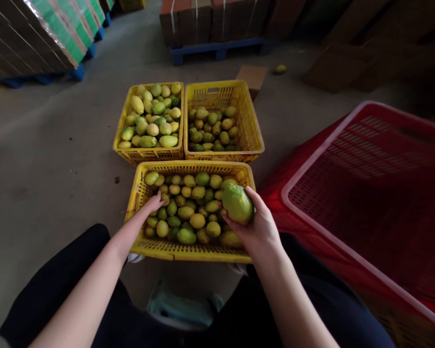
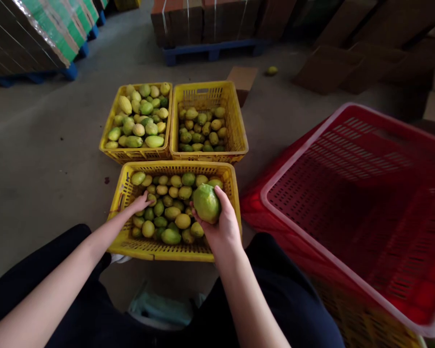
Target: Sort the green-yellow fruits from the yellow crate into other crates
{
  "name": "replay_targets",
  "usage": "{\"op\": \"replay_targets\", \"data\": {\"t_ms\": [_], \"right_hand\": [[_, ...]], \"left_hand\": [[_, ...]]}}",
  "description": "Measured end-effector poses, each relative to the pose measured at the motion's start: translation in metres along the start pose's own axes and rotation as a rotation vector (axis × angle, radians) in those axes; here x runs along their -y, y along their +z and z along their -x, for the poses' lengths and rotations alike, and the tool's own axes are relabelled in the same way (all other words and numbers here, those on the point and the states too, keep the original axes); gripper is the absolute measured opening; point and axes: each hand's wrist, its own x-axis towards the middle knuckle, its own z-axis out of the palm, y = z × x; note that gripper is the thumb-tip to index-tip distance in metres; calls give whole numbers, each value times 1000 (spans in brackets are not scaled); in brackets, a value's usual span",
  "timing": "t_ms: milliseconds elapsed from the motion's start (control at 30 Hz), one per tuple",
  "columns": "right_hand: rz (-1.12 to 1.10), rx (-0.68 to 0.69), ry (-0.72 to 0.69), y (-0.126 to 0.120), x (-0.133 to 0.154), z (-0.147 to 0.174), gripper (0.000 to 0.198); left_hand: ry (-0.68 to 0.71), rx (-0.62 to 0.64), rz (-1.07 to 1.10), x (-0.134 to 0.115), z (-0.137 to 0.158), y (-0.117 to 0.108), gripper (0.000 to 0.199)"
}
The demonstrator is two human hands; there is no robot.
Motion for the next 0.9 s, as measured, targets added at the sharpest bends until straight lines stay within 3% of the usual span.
{"op": "replay_targets", "data": {"t_ms": [167, 367, 567, 700, 900], "right_hand": [[36, 117, 17, 11, -6, 17, 20], [-4, 103, 49, 18, -8, 28, 18], [26, 211, -132, 5, 3, 13, 25], [8, 333, -130, 5, 13, 25, 33], [-31, 386, -135, 16, 7, 33, 24]], "left_hand": [[-29, -41, -88, -19, 1, -26, 55], [38, -257, -52, -77, -25, -44, 49], [-29, -285, 61, -116, -32, -40, 37], [-25, -223, 260, -119, -13, -59, 36], [189, -101, 726, -136, 59, -122, 52]]}}
